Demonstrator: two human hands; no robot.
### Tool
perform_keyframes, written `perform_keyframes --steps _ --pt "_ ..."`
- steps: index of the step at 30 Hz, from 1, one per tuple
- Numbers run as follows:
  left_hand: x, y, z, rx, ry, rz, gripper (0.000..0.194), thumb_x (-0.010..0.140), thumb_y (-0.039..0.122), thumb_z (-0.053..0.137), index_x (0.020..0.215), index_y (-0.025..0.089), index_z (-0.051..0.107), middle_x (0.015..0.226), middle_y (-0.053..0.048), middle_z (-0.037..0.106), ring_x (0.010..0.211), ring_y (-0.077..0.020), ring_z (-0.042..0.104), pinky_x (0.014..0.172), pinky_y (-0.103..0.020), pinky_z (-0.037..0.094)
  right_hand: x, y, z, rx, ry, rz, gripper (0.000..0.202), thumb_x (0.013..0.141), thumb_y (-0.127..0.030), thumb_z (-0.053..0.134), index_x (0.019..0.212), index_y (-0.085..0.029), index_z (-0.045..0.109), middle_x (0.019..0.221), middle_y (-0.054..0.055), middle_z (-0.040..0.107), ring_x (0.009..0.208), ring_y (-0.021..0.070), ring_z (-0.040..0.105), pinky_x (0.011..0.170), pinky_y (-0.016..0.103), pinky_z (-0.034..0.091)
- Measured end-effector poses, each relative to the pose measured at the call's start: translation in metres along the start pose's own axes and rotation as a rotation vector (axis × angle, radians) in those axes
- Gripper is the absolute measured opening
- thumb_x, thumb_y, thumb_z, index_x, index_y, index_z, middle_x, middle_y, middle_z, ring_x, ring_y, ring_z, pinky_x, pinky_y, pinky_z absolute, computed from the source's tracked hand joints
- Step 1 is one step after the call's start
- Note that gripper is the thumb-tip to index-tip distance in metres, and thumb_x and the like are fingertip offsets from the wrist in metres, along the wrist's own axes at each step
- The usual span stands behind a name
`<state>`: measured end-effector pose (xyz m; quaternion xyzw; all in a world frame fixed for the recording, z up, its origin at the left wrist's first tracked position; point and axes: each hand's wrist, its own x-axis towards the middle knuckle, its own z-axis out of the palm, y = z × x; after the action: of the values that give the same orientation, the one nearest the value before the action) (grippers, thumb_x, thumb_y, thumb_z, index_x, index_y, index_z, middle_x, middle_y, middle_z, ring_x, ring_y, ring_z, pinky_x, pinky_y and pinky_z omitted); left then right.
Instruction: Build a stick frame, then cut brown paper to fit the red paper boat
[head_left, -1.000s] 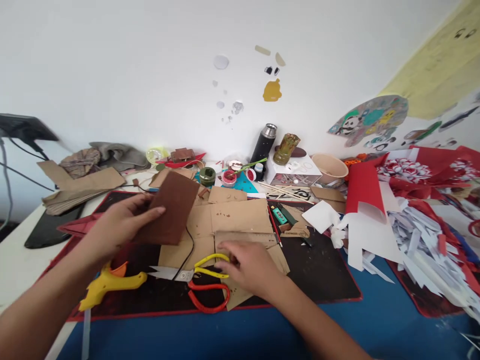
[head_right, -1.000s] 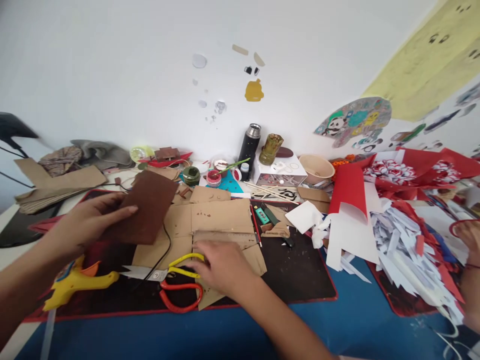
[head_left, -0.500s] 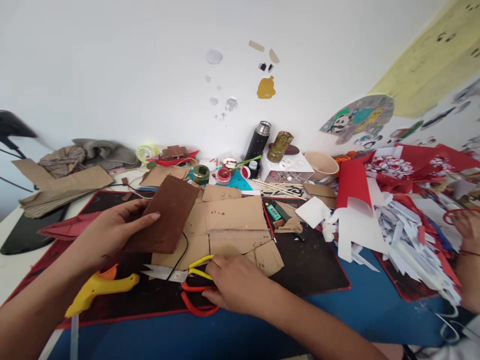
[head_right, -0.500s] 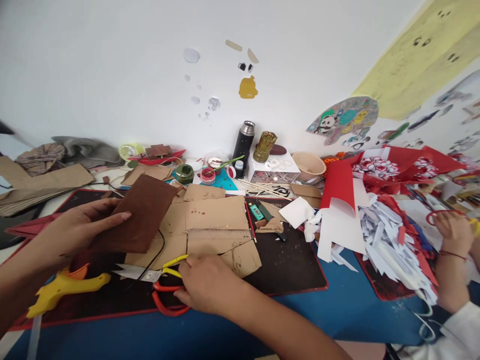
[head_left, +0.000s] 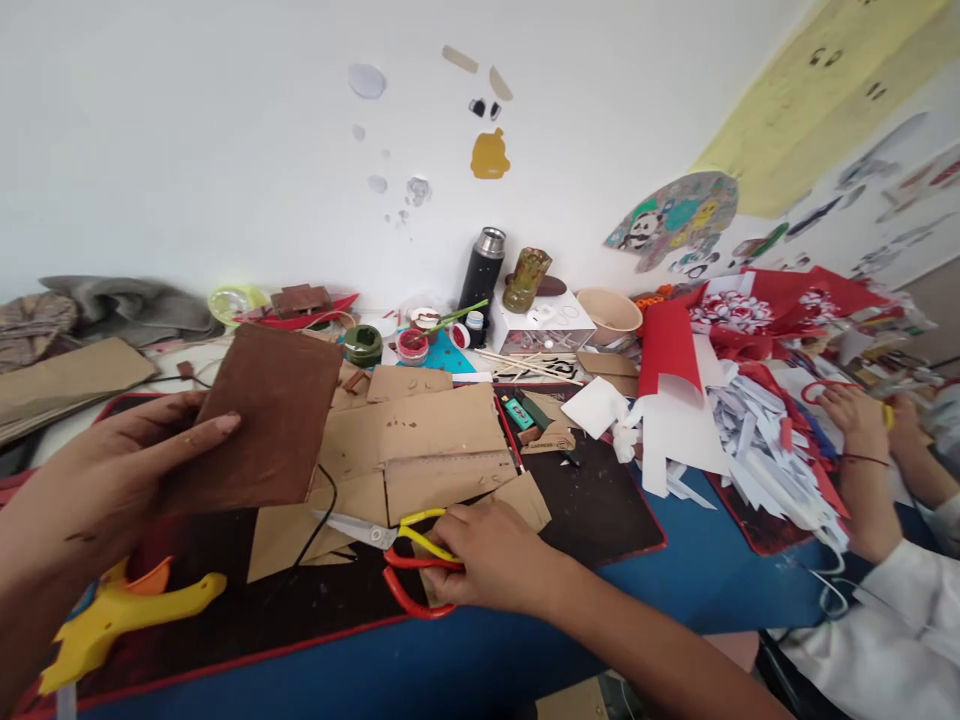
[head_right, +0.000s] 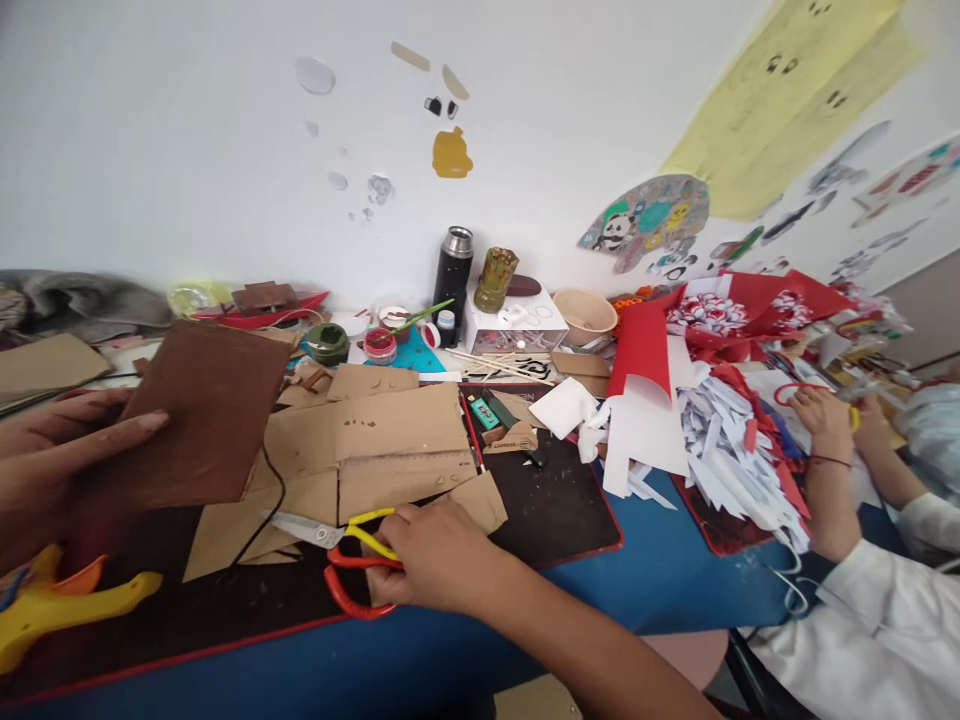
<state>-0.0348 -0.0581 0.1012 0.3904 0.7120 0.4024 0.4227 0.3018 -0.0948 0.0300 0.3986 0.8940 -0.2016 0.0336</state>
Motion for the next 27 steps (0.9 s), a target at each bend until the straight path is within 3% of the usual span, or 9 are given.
perform_keyframes --steps 3,6,11,14,17,21,24,27 --pt "0.015 -0.008 0.003 -0.107 0.021 -0.092 0.061 0.040 0.061 0.099 0.092 0.034 0.080 0.085 -0.001 0.086 0.080 -0.0361 0.084 0.065 -0.043 0.073 -0.008 0.016 -0.004 0.079 0.079 0.108 0.023 0.095 -0.043 0.076 0.097 -0.020 0.074 0.093 0.006 0.079 0.080 0.0211 0.071 0.070 0.030 0.041" --pt "0.015 -0.006 0.016 -0.161 0.039 -0.130 0.063 0.035 0.062 0.101 0.091 0.039 0.082 0.089 0.000 0.087 0.093 -0.0385 0.085 0.069 -0.041 0.073 -0.014 0.033 -0.012 0.162 0.210 0.241 0.022 0.094 -0.041 0.077 0.098 -0.020 0.074 0.088 0.004 0.076 0.076 0.0189 0.068 0.069 0.029 0.039" --pt "-0.001 0.000 0.054 -0.074 -0.197 -0.107 0.066 0.038 0.069 0.100 0.093 0.035 0.085 0.123 -0.006 0.087 0.113 -0.0433 0.081 0.094 -0.050 0.071 -0.006 0.059 -0.023 0.160 0.322 0.410 0.022 0.098 -0.040 0.072 0.099 -0.019 0.073 0.089 0.005 0.074 0.078 0.0200 0.066 0.070 0.030 0.038" --pt "-0.003 -0.006 0.076 0.011 -0.310 -0.008 0.070 0.048 0.077 0.095 0.101 0.033 0.086 0.124 -0.010 0.086 0.117 -0.0449 0.080 0.099 -0.055 0.068 0.007 0.069 -0.027 0.128 0.337 0.478 0.024 0.101 -0.042 0.071 0.102 -0.018 0.074 0.092 0.006 0.076 0.081 0.0219 0.068 0.071 0.032 0.040" --pt "0.000 -0.020 0.092 0.081 -0.362 0.092 0.073 0.053 0.082 0.091 0.105 0.030 0.086 0.123 -0.013 0.086 0.116 -0.0449 0.080 0.099 -0.055 0.068 0.020 0.075 -0.030 0.095 0.328 0.512 0.026 0.105 -0.043 0.069 0.105 -0.017 0.076 0.104 0.009 0.080 0.090 0.0246 0.073 0.074 0.033 0.044" --pt "0.007 -0.037 0.104 0.093 -0.369 0.098 0.078 0.062 0.083 0.086 0.115 0.026 0.084 0.119 -0.014 0.086 0.112 -0.0437 0.081 0.094 -0.055 0.069 0.029 0.078 -0.033 0.084 0.341 0.511 0.027 0.107 -0.041 0.068 0.116 -0.017 0.078 0.113 0.012 0.080 0.097 0.0276 0.075 0.080 0.035 0.048" --pt "0.009 -0.042 0.110 0.027 -0.339 0.105 0.077 0.064 0.080 0.088 0.117 0.024 0.083 0.120 -0.014 0.086 0.114 -0.0428 0.080 0.094 -0.053 0.068 0.029 0.077 -0.033 0.206 0.469 0.468 0.025 0.107 -0.037 0.070 0.122 -0.018 0.078 0.110 0.010 0.080 0.097 0.0260 0.074 0.084 0.035 0.050" --pt "0.007 -0.042 0.116 -0.135 -0.327 0.095 0.072 0.064 0.074 0.092 0.114 0.024 0.082 0.122 -0.014 0.085 0.114 -0.0411 0.080 0.096 -0.052 0.068 0.033 0.070 -0.029 0.441 0.599 0.398 0.021 0.106 -0.036 0.071 0.116 -0.020 0.079 0.102 0.007 0.080 0.090 0.0222 0.073 0.083 0.034 0.051"
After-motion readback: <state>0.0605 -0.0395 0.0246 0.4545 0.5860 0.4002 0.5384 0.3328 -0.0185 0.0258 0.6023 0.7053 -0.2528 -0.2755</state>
